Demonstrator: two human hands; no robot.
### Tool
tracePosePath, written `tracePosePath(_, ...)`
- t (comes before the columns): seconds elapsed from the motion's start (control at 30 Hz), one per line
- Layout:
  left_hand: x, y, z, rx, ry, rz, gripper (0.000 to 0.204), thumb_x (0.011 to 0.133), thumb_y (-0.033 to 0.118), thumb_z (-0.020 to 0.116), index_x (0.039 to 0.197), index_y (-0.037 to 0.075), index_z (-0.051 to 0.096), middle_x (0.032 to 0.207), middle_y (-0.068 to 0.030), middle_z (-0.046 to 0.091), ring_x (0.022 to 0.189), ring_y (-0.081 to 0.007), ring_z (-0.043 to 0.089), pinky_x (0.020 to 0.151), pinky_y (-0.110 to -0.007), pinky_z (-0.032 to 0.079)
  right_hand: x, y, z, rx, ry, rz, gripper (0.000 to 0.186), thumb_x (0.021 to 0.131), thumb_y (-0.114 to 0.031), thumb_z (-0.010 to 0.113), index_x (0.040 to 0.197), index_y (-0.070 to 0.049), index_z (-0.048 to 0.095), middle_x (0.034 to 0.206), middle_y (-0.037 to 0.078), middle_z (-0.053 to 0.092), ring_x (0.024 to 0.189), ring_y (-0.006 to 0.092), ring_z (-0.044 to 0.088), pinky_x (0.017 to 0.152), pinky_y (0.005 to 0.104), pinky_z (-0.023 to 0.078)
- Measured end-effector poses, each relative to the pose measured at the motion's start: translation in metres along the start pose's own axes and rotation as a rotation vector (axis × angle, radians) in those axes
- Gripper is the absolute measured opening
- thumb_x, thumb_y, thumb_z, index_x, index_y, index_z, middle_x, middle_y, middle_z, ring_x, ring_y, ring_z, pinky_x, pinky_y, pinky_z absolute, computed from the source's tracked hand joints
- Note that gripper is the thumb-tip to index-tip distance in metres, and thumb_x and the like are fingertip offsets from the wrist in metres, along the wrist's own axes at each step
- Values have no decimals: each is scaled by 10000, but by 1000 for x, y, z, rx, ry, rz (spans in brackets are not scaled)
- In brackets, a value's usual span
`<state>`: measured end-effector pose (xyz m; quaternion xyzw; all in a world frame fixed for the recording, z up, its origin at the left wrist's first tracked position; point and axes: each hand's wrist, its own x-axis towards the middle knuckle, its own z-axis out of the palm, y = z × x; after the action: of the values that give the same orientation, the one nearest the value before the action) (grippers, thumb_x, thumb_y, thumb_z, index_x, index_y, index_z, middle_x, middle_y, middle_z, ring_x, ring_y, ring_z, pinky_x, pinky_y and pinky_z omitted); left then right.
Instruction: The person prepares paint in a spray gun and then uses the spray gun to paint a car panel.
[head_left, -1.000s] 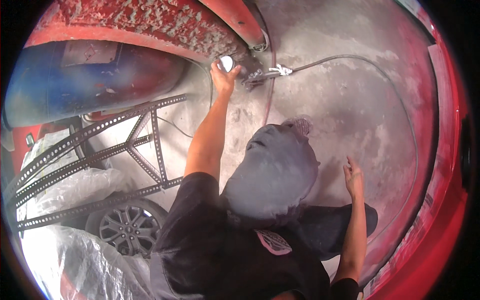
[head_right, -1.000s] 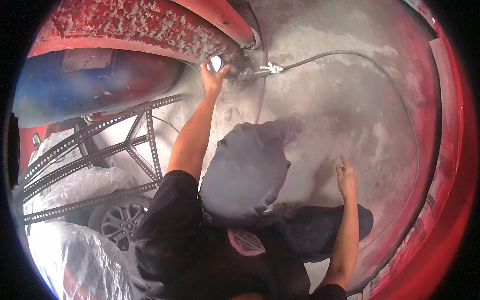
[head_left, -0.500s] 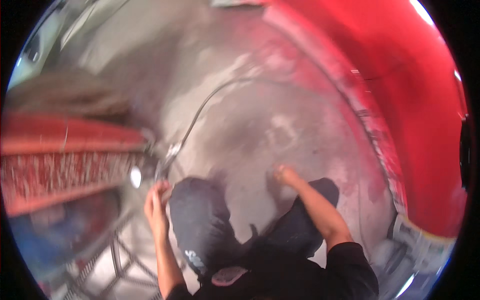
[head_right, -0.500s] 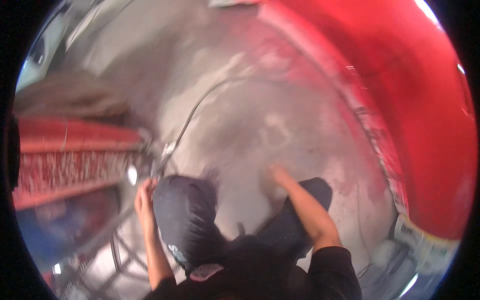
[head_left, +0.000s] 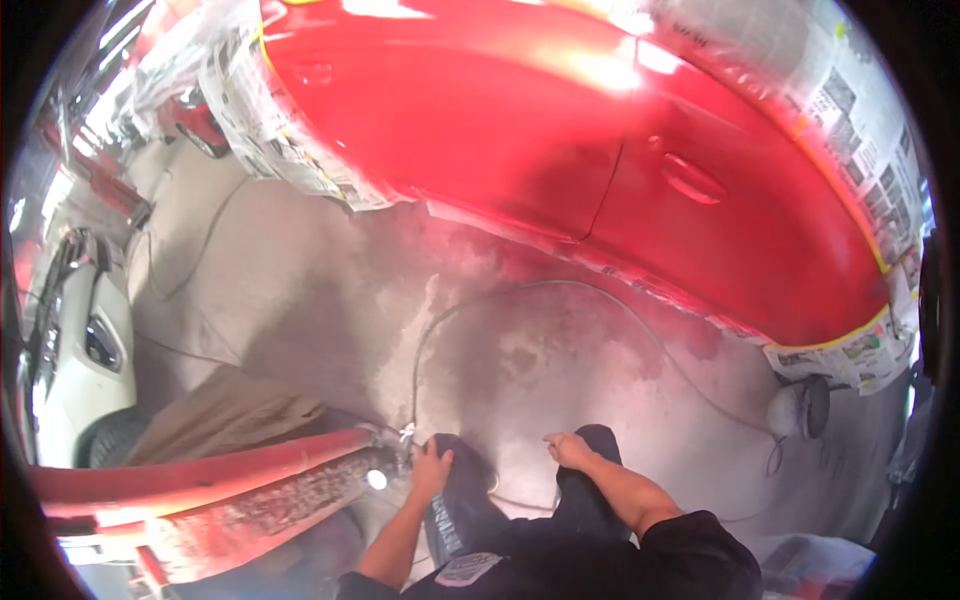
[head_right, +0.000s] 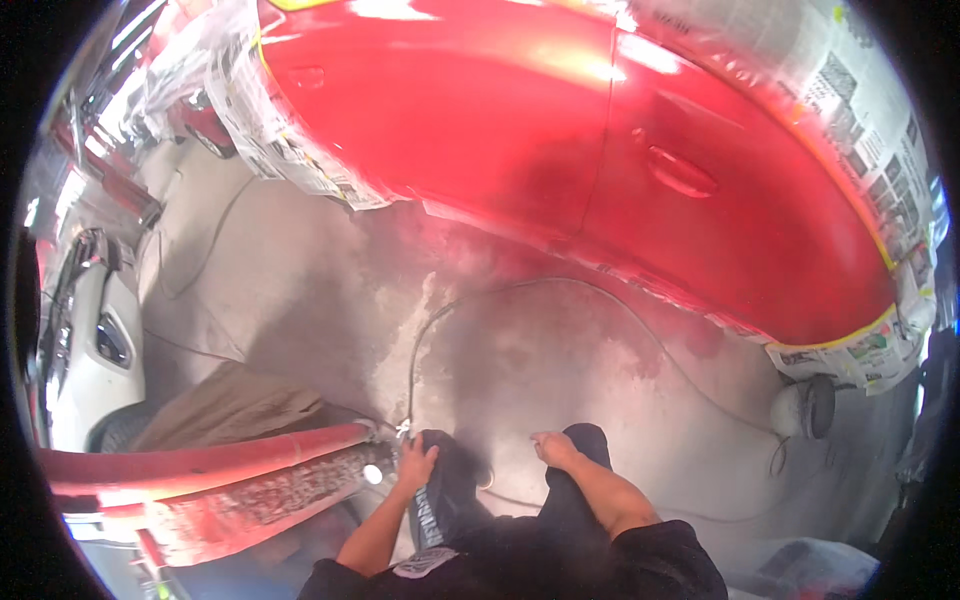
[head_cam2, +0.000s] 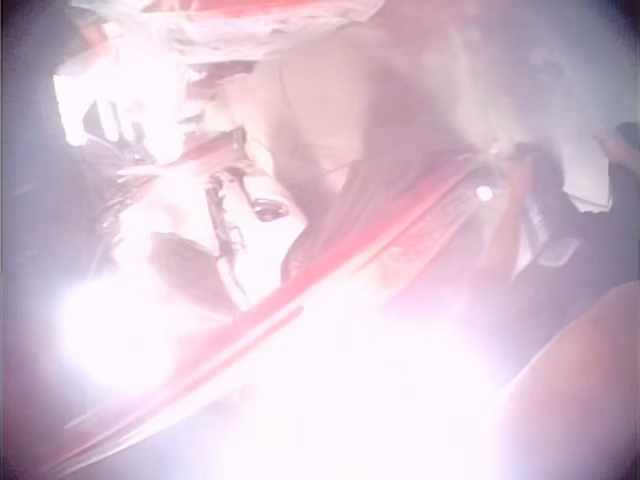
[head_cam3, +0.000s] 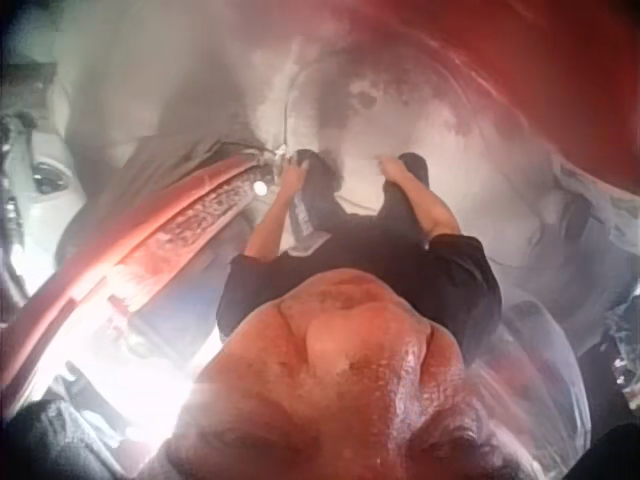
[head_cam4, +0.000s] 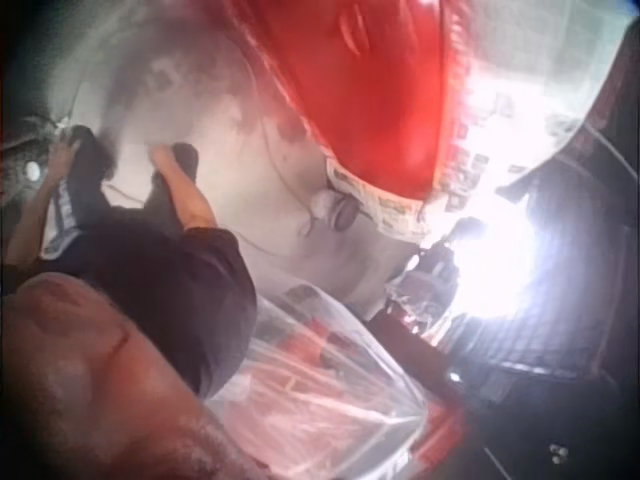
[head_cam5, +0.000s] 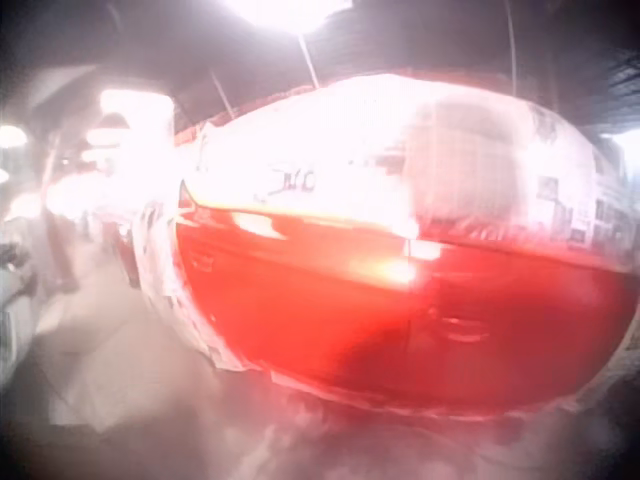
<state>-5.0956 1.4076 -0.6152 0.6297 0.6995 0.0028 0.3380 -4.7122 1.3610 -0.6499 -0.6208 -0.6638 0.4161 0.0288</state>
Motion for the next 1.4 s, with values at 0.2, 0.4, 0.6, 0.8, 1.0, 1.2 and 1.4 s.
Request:
tracePosePath(0.2, -112, 116, -76, 416, -281, 149, 676, 956, 494, 599, 1493, 111, 451, 1549, -322, 352, 1309, -601, 452, 1041, -714, 407, -127, -79, -111, 18, 134, 49, 343, 950, -229, 577, 1218, -65, 714, 1142, 238, 718, 1067, 409, 683, 955, 499, 536)
tracePosePath(0.4, -130, 109, -118, 429, -719, 486, 430, 936, 445, 611, 1154, 88, 711, 1250, -241, 626, 1133, -448, 637, 956, -565, 521, -240, -108, -142, 201, 348, 192, 289, 946, -210, 595, 1107, -25, 747, 1081, 231, 733, 1006, 406, 697, 921, 468, 548)
tracePosePath(0.6, -101, 114, -123, 161, -492, 434, 341, 919, 367, 607, 1035, 72, 732, 1036, -188, 723, 972, -367, 719, 892, -510, 553, -336, -12, -39, 365, 435, 326, 219, 951, -104, 602, 1065, 20, 741, 944, 212, 758, 843, 308, 747, 761, 384, 582)
tracePosePath(0.8, -191, 94, -109, 125, -668, -134, 440, 831, 368, 677, 1133, 54, 736, 1107, -239, 731, 854, -403, 752, 781, -479, 602, -411, 26, -42, 761, 200, 779, 322, 970, -226, 583, 1137, 7, 730, 976, 243, 751, 905, 318, 751, 797, 395, 577)
tracePosePath(1.0, -257, 74, -63, -32, -817, -70, 377, 854, 302, 712, 1140, 58, 735, 945, -184, 750, 741, -349, 739, 625, -471, 616, -417, 162, -60, 420, 351, 627, 228, 1039, -182, 580, 1082, 11, 694, 749, 64, 668, 610, 147, 605, 542, 322, 510)
tracePosePath(1.2, -304, 16, -81, -202, -784, -269, 321, 876, 280, 707, 1109, 61, 731, 882, -143, 736, 685, -298, 715, 559, -458, 605, -319, 28, -152, 648, 160, 603, 262, 1012, -144, 580, 1162, 41, 688, 789, 85, 691, 618, 162, 635, 569, 302, 534)
tracePosePath(1.4, -190, -10, -115, -358, -780, -246, 265, 899, 259, 703, 1078, 64, 727, 819, -102, 722, 628, -246, 692, 493, -445, 594, -223, -64, -196, 571, 141, 459, 308, 954, -102, 570, 1179, 64, 700, 864, 137, 744, 670, 192, 694, 618, 319, 571)
